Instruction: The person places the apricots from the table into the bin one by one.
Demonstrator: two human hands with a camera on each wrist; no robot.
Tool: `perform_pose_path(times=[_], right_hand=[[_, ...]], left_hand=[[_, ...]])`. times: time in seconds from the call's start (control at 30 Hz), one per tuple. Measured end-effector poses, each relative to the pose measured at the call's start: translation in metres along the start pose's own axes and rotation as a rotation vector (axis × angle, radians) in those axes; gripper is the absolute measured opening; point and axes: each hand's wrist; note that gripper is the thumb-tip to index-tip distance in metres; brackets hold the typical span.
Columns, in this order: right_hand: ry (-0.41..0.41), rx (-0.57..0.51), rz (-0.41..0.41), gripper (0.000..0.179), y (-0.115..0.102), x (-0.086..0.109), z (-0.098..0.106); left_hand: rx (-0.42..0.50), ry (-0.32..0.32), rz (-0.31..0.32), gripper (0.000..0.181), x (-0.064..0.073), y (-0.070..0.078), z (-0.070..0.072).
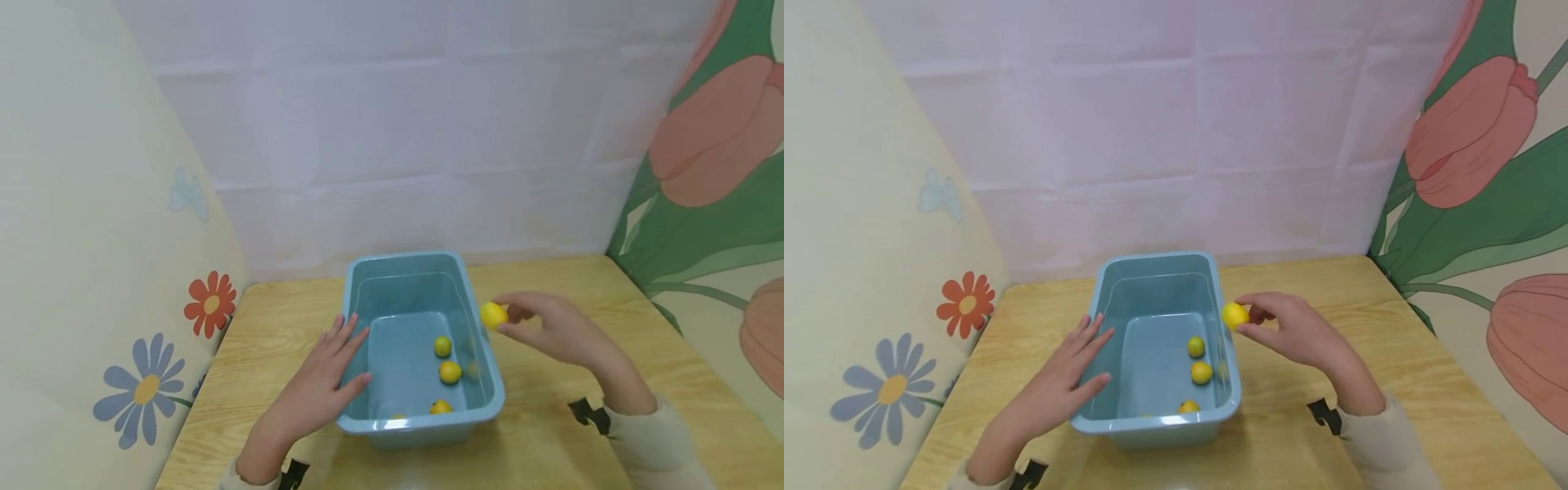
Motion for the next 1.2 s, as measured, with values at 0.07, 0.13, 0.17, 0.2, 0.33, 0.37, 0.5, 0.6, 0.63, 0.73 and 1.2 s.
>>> perform_pose_path(times=[0.07,0.13,0.17,0.2,0.33,0.37,0.5,0.6,0.63,0.73,1.2], right_hand=[[-0.002,-0.005,0.021,0.038,-0.006,-0.001,0.0],[-0.006,-0.012,0.041,0.037,-0.012,-0.003,-0.001],[-0.01,-0.012,0.051,0.037,-0.014,-0.004,-0.001],[-0.014,-0.014,0.063,0.037,-0.017,-0.006,-0.001],[-0.022,-0.015,0.087,0.038,-0.025,-0.01,-0.003],[-0.029,-0.022,0.09,0.038,-0.027,-0.012,-0.004],[-0.066,-0.063,0.103,0.039,-0.033,-0.019,-0.01],[-0.096,-0.089,0.122,0.041,-0.038,-0.022,-0.015],[-0.104,-0.096,0.13,0.042,-0.039,-0.023,-0.016],[-0.118,-0.107,0.141,0.042,-0.039,-0.025,-0.019],[0.004,-0.073,0.064,0.036,-0.015,-0.03,-0.024]], left_hand=[[-0.007,-0.001,0.004,0.071,0.0,0.0,0.0],[-0.008,-0.005,0.006,0.071,0.0,0.0,0.0],[-0.009,-0.005,0.007,0.071,0.0,0.0,0.0],[-0.012,-0.005,0.009,0.071,0.0,0.0,0.0],[-0.008,-0.005,0.014,0.071,0.0,0.0,0.001],[-0.008,-0.004,0.013,0.071,-0.001,0.0,0.001],[0.004,0.0,0.009,0.071,-0.001,-0.001,0.001],[0.009,0.003,0.009,0.071,0.0,-0.001,0.001],[0.008,0.004,0.009,0.071,0.0,-0.001,0.001],[0.003,0.004,0.008,0.071,-0.001,0.0,0.001],[0.116,0.027,0.027,0.065,0.001,-0.003,0.002]])
Point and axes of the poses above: each hand's wrist, its own x-axis away from the middle knuckle, its own z-axis out of the back of the hand, y = z × x, and after that the axes turned 8 degrees about -y, right-handed
